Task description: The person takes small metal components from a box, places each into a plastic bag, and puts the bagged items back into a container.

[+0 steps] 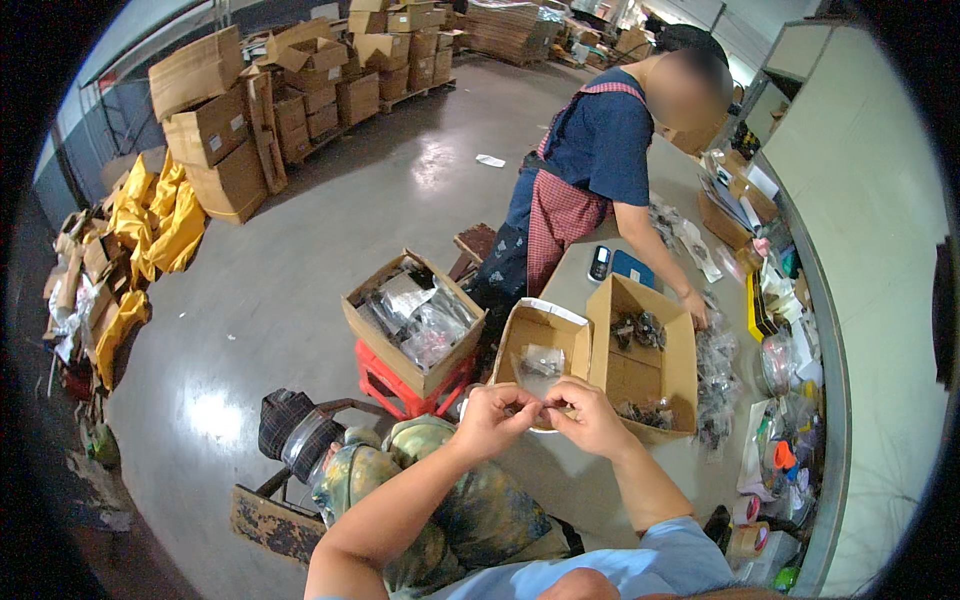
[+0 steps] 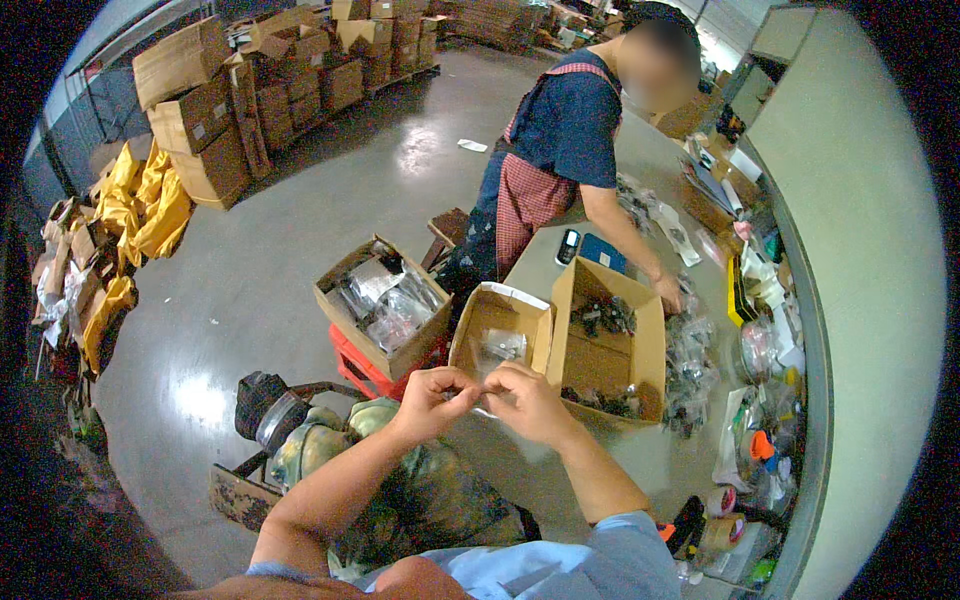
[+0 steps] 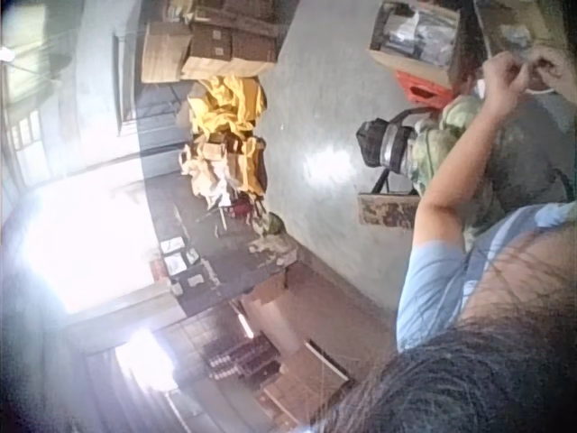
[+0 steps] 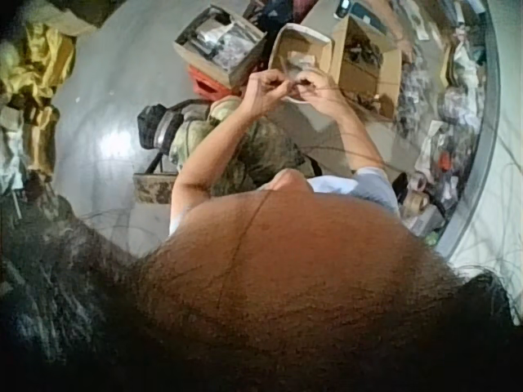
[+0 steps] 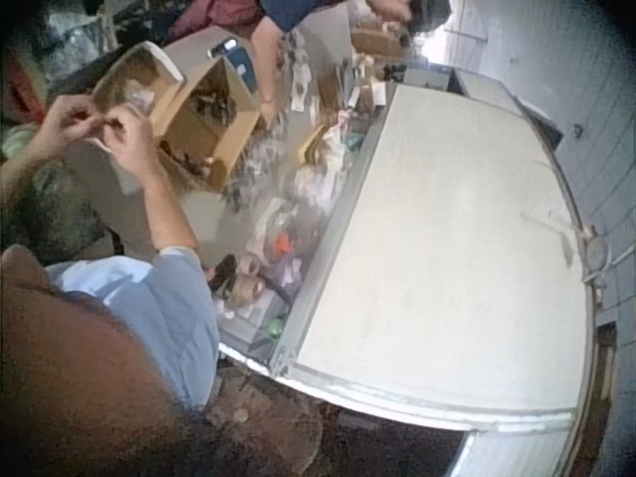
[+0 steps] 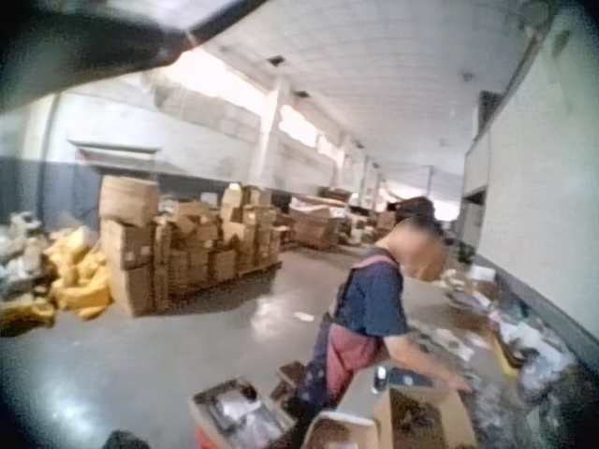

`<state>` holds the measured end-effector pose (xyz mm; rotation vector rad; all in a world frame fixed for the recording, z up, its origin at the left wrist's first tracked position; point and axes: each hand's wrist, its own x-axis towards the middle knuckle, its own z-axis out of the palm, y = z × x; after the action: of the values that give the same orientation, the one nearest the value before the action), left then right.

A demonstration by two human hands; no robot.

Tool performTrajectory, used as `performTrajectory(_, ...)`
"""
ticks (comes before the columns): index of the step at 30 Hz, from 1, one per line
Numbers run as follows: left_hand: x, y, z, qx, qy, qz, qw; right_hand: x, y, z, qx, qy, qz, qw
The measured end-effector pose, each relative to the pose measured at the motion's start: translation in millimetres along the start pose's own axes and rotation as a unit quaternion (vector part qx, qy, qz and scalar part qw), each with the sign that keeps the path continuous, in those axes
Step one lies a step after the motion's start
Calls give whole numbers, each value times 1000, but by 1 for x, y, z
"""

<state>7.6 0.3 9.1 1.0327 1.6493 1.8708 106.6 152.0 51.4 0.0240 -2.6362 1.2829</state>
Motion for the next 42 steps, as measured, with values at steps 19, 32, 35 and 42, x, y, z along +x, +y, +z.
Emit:
performTrajectory(19,13,-29,0,-152,112,-94,977,-87,57,-133,-142,337,238,900)
performTrajectory(32,15,-48,2,-72,73,-122,987,-7,145,45,-306,-117,158,931)
performTrajectory(35,14,-46,-2,-24,75,-126,989,-1,186,54,-318,-152,99,931)
performTrajectory(42,19,-62,2,59,47,-132,988,-4,194,44,8,-51,229,972)
